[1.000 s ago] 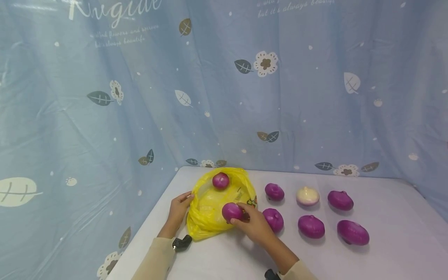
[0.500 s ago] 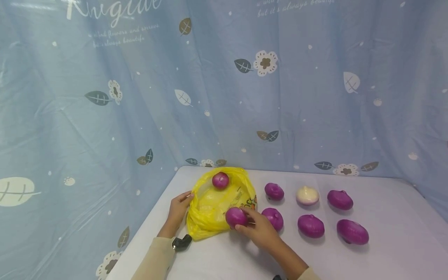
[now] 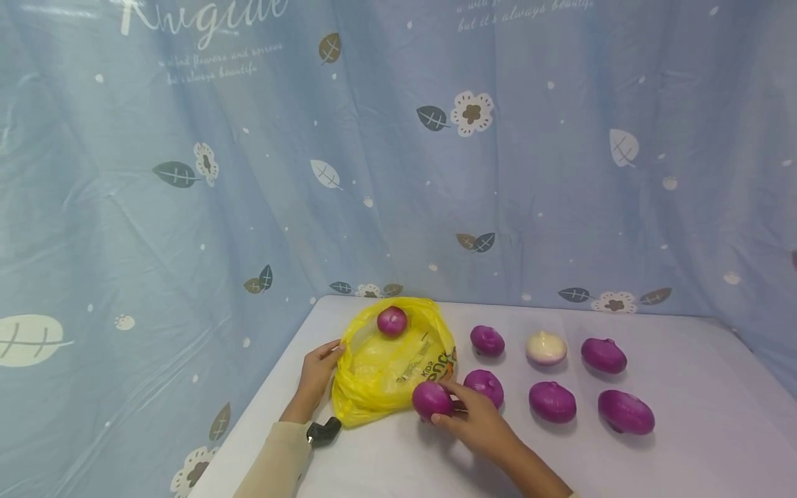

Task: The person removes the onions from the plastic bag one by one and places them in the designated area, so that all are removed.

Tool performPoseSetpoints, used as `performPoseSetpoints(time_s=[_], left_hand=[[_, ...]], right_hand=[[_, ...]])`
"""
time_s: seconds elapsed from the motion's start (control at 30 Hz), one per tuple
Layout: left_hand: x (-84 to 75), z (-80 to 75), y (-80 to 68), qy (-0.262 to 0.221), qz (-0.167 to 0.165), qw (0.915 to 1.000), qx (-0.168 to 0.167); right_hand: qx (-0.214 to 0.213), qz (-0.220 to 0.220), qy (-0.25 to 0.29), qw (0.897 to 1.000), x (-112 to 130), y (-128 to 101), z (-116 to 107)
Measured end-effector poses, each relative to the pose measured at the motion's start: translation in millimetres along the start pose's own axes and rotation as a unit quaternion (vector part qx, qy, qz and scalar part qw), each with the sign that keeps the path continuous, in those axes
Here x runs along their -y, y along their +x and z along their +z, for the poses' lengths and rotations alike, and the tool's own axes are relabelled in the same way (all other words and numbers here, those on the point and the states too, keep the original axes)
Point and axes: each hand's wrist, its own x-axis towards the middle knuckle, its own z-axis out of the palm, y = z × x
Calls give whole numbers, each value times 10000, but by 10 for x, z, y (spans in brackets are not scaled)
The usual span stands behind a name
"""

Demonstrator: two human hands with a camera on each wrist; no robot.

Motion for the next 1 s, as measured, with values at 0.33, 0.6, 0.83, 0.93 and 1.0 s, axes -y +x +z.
performPoseSetpoints(time_s=[0.33,0.6,0.83,0.93,1.0], left_hand=[[-15,11,-8,91,-10,10000,11],[-4,5,-11,133,-76,9999,10],[-14,-7,-14,85,-47,9999,32],[-5,-11,-4,85,-75,9999,31],[6,-13,3,86,-71,9999,37]], right_hand=[[267,150,3,9995,-28,-193,-145],[443,280,-60,9986,-112,-336,-251],[652,682,28,9955,-169,-424,-353],[792,682,-12,9945,-204,-451,-384],[871,659,5,9940,-224,-469,-400]])
